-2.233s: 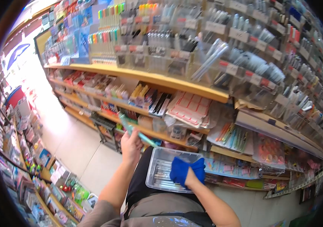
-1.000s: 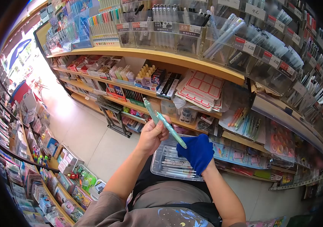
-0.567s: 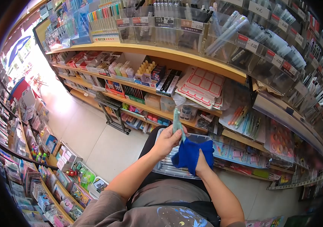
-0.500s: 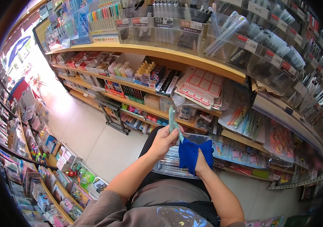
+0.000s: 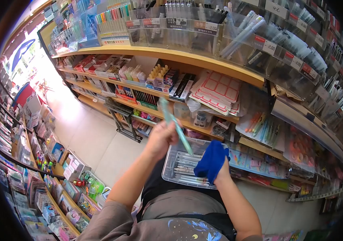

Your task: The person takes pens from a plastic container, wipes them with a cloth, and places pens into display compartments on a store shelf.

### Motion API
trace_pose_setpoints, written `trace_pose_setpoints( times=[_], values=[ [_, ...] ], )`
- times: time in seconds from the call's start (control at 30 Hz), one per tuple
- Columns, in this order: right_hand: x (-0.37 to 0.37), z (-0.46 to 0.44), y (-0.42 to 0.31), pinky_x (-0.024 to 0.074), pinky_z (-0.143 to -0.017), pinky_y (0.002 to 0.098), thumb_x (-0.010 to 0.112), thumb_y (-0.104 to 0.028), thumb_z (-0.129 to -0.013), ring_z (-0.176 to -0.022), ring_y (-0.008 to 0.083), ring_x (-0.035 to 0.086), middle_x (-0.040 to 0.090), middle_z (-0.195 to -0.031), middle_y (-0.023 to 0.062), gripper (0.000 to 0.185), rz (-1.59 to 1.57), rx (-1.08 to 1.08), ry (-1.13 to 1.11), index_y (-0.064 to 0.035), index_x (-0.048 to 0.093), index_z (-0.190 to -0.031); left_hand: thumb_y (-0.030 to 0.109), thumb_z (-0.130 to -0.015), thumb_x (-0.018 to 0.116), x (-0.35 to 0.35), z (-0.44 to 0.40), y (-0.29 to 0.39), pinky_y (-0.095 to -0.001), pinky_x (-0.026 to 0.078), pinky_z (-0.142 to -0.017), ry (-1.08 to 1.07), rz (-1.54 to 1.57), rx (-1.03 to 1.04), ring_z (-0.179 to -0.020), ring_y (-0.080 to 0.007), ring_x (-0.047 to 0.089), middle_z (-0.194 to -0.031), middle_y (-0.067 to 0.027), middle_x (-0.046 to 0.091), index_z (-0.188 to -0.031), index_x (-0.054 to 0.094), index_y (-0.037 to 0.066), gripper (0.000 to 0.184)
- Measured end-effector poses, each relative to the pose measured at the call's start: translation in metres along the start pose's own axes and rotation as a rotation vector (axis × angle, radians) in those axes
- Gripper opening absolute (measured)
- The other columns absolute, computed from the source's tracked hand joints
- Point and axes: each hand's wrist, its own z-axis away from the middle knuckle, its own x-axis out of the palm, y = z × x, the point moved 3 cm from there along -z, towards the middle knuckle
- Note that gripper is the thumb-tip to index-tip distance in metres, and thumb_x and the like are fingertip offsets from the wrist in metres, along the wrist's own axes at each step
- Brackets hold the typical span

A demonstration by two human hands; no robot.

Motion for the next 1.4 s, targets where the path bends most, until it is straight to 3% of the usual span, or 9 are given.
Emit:
trace_pose_setpoints(
  times=[0.17,0.2,0.3,0.33,0.6,0.87,1.03,1.23,1.4],
  values=[
    [0.013,0.0,-0.02,0.0452,-0.074,0.0316,0.042,-0.035,-0.091,-0.082,0.0203,0.056,0.059,-0.091,0.008,0.034,-0.165,-0.136,-0.025,-0.0044,0.055,-0.095,0.029,-0.089,0.049,0.04,0.013,-0.048,-0.0192,0.028,-0.045,-0.222,-0.521,-0.247,-0.05,-0.0027,0.033,-0.059,0.0051,0.039,-0.087,0.054,0.006,0.023],
    [0.015,0.001,-0.023,0.0449,-0.079,0.032,0.042,-0.035,-0.091,-0.087,0.0209,0.057,0.06,-0.096,0.0084,0.035,-0.208,-0.16,0.039,-0.0037,0.055,-0.1,0.027,-0.089,0.048,0.047,0.016,-0.053,-0.0289,0.04,-0.065,-0.233,-0.641,-0.244,-0.068,-0.0136,0.047,-0.072,-0.0044,0.053,-0.087,0.055,0.0,0.028],
    [0.015,0.001,-0.025,0.0412,-0.089,0.0323,0.042,-0.034,-0.091,-0.099,0.0211,0.054,0.057,-0.106,0.009,0.037,-0.105,-0.172,0.022,-0.0038,0.052,-0.111,0.03,-0.089,0.047,0.051,0.016,-0.078,-0.0332,0.042,-0.069,-0.343,-0.788,-0.225,-0.072,-0.0209,0.052,-0.076,-0.0141,0.057,-0.088,0.054,-0.003,0.033],
    [0.014,0.0,-0.024,0.042,-0.087,0.0323,0.042,-0.032,-0.09,-0.096,0.021,0.055,0.058,-0.103,0.0088,0.034,-0.04,-0.188,0.009,-0.0038,0.052,-0.108,0.03,-0.09,0.045,0.053,0.016,-0.082,-0.0291,0.041,-0.064,-0.37,-0.825,-0.203,-0.069,-0.0145,0.05,-0.072,-0.0061,0.056,-0.09,0.054,-0.002,0.034],
    [0.02,0.002,-0.02,0.0469,-0.062,0.0309,0.046,-0.027,-0.089,-0.068,0.0183,0.056,0.057,-0.074,0.0077,0.025,0.06,-0.267,0.055,-0.0049,0.051,-0.079,0.026,-0.085,0.054,0.053,0.022,-0.075,-0.0243,0.044,-0.054,-0.369,-0.846,-0.443,-0.06,-0.0113,0.054,-0.062,-0.0035,0.053,-0.081,0.051,-0.001,0.027],
    [-0.005,-0.007,-0.047,0.0464,-0.062,0.0324,0.05,-0.03,-0.086,-0.067,0.0203,0.055,0.053,-0.068,0.0069,0.025,-0.123,-0.323,0.264,-0.0075,0.05,-0.074,0.017,-0.089,0.047,0.046,0.025,-0.076,-0.024,0.047,-0.053,-0.46,-0.57,-0.625,-0.063,-0.0138,0.059,-0.068,-0.0038,0.054,-0.093,0.042,0.001,0.016],
    [0.015,-0.006,-0.056,0.0462,-0.056,0.0327,0.044,-0.03,-0.087,-0.059,0.0223,0.054,0.054,-0.065,0.0101,0.03,-0.091,-0.305,0.23,-0.0054,0.05,-0.071,0.022,-0.09,0.047,0.03,0.015,-0.073,-0.021,0.035,-0.04,-0.11,-0.366,-0.416,-0.046,-0.0082,0.043,-0.062,0.0012,0.042,-0.095,0.041,0.005,0.019],
    [0.034,-0.004,-0.045,0.0468,-0.059,0.0335,0.043,-0.028,-0.087,-0.059,0.0239,0.055,0.056,-0.065,0.0132,0.032,0.062,-0.317,0.228,-0.0032,0.048,-0.068,0.023,-0.087,0.055,0.044,0.019,-0.065,-0.0197,0.023,-0.039,-0.247,-0.584,-0.259,-0.044,-0.0031,0.031,-0.054,0.0071,0.035,-0.085,0.049,0.006,0.018],
    [0.01,-0.017,-0.005,0.043,-0.06,0.026,0.043,-0.026,-0.089,-0.064,0.0128,0.052,0.054,-0.07,0.0038,0.026,0.179,-0.278,0.273,-0.0055,0.053,-0.078,0.018,-0.087,0.055,0.045,0.017,-0.067,-0.0191,0.024,-0.04,-0.18,-0.526,-0.135,-0.045,-0.0022,0.031,-0.055,0.0068,0.038,-0.086,0.051,0.005,0.014]
  ],
)
